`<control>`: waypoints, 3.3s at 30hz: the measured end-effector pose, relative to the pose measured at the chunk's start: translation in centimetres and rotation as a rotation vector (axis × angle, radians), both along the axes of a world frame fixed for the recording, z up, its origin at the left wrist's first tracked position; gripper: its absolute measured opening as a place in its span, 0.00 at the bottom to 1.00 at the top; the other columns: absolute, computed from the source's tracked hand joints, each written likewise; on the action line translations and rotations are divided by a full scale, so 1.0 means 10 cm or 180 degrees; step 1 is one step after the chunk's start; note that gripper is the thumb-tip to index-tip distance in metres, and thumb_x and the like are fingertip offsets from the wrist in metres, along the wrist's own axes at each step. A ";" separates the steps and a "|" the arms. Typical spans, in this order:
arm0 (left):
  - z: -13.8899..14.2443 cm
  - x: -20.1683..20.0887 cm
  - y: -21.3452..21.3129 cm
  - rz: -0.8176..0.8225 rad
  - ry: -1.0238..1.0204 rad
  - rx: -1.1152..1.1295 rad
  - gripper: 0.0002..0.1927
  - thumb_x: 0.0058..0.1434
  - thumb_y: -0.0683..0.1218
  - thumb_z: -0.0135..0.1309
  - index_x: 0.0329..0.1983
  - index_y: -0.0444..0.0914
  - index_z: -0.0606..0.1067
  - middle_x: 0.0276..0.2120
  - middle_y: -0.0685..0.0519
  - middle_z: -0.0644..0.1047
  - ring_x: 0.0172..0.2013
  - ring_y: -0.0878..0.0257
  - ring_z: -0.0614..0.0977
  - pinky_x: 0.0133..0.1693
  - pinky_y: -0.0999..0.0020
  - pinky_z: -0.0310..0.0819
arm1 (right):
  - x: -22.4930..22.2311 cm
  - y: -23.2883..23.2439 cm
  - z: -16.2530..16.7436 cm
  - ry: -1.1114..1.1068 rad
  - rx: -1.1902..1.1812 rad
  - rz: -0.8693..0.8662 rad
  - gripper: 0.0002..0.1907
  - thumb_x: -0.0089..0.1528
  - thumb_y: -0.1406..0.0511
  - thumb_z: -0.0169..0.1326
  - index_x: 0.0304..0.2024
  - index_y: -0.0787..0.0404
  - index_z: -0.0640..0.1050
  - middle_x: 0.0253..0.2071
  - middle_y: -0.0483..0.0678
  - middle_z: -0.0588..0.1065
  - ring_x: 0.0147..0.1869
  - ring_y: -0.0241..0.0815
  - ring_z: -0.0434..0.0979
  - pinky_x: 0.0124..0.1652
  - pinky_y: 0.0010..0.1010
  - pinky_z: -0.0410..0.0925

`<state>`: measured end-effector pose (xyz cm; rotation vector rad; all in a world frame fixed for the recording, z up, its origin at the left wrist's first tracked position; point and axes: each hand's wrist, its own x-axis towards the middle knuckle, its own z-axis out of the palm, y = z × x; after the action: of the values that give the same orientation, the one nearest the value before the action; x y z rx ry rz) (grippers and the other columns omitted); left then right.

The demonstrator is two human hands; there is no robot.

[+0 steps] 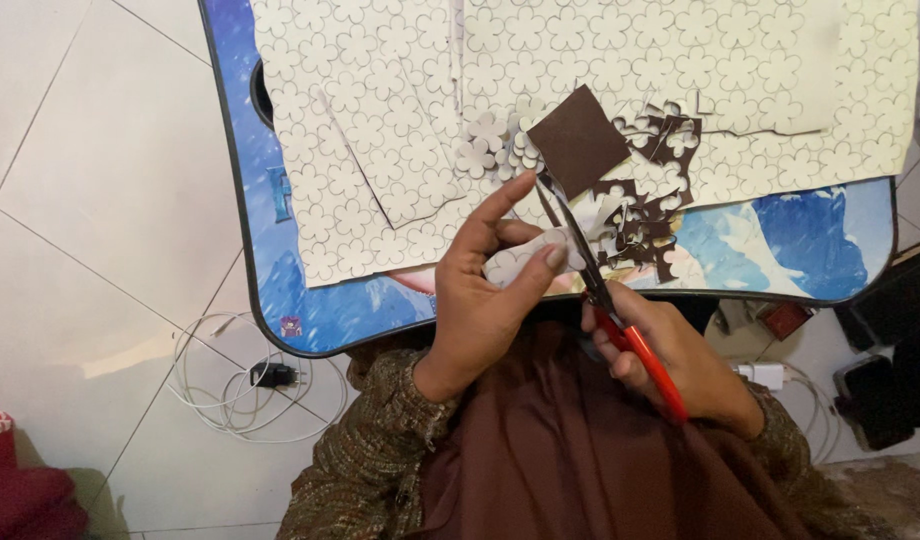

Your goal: The person sits on the floor and uses scissors to trim and refine small white flower-shaped paper cutouts, cutting away excess edges from each piece one at a time and setting the finished cutouts on the patterned board in front of them.

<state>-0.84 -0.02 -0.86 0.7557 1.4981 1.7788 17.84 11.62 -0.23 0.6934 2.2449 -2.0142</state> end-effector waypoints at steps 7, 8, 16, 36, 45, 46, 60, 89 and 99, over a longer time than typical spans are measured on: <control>-0.01 0.06 0.02 -0.0267 -0.0888 0.0263 0.32 0.67 0.38 0.59 0.73 0.33 0.63 0.41 0.54 0.79 0.43 0.71 0.82 0.46 0.78 0.78 | -0.01 -0.08 -0.06 -0.0032 -0.0435 -0.0308 0.51 0.51 0.25 0.45 0.46 0.64 0.72 0.25 0.43 0.68 0.27 0.32 0.66 0.28 0.25 0.64; -0.02 0.07 0.03 -0.0302 -0.0934 0.0261 0.32 0.67 0.39 0.59 0.73 0.33 0.63 0.40 0.54 0.79 0.41 0.71 0.82 0.44 0.78 0.78 | -0.02 -0.10 -0.08 0.0025 -0.0469 -0.0392 0.52 0.51 0.25 0.46 0.47 0.64 0.72 0.25 0.43 0.68 0.27 0.31 0.67 0.28 0.25 0.66; -0.10 0.21 0.06 -0.0290 -0.1172 0.0280 0.27 0.67 0.39 0.63 0.68 0.32 0.70 0.37 0.56 0.76 0.37 0.74 0.78 0.40 0.80 0.75 | -0.09 -0.27 -0.13 0.0254 -0.0501 -0.0849 0.64 0.48 0.25 0.48 0.65 0.70 0.67 0.27 0.42 0.69 0.29 0.31 0.67 0.29 0.24 0.67; -0.11 0.22 0.06 -0.0020 -0.0886 0.0369 0.19 0.69 0.39 0.62 0.61 0.33 0.72 0.38 0.53 0.79 0.39 0.71 0.80 0.42 0.77 0.76 | -0.05 -0.23 -0.11 0.0057 -0.0442 -0.0856 0.57 0.49 0.24 0.47 0.50 0.69 0.72 0.29 0.43 0.69 0.30 0.32 0.69 0.30 0.25 0.69; 0.01 0.15 0.00 -0.0262 -0.0239 0.0098 0.17 0.68 0.40 0.62 0.59 0.35 0.76 0.45 0.53 0.82 0.44 0.71 0.82 0.48 0.75 0.79 | -0.07 -0.15 0.00 0.0113 -0.0121 -0.0459 0.63 0.50 0.21 0.35 0.60 0.68 0.66 0.30 0.44 0.70 0.33 0.34 0.73 0.34 0.27 0.70; 0.03 0.15 0.00 -0.0278 -0.0210 0.0065 0.16 0.68 0.40 0.62 0.58 0.35 0.76 0.44 0.53 0.82 0.44 0.71 0.82 0.48 0.75 0.79 | -0.08 -0.15 0.02 0.0063 -0.0104 -0.0465 0.64 0.49 0.21 0.34 0.62 0.68 0.65 0.30 0.44 0.70 0.33 0.34 0.72 0.33 0.27 0.70; 0.06 0.05 -0.03 -0.0353 -0.0285 0.0073 0.15 0.70 0.41 0.60 0.58 0.35 0.78 0.49 0.52 0.83 0.49 0.69 0.84 0.54 0.73 0.80 | -0.07 -0.19 -0.01 -0.0014 -0.0539 -0.0790 0.58 0.45 0.21 0.43 0.46 0.68 0.70 0.26 0.45 0.65 0.29 0.36 0.66 0.28 0.29 0.67; 0.02 -0.08 -0.05 -0.0070 -0.0409 0.0038 0.24 0.68 0.38 0.60 0.66 0.31 0.70 0.40 0.53 0.78 0.42 0.71 0.80 0.47 0.77 0.75 | -0.01 -0.13 0.01 -0.0249 -0.0382 -0.0500 0.52 0.46 0.22 0.42 0.36 0.62 0.71 0.20 0.41 0.65 0.22 0.31 0.66 0.23 0.24 0.65; -0.07 -0.10 0.02 0.0397 -0.0693 0.0316 0.34 0.68 0.39 0.60 0.74 0.33 0.61 0.42 0.51 0.80 0.43 0.69 0.81 0.48 0.75 0.79 | 0.03 -0.13 -0.10 -0.0149 -0.0504 -0.0441 0.49 0.47 0.24 0.47 0.37 0.63 0.71 0.23 0.42 0.68 0.22 0.31 0.69 0.22 0.24 0.67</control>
<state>-1.86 0.13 -1.52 0.5061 1.3453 1.9716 18.10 10.31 -1.28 0.8920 2.0365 -2.1830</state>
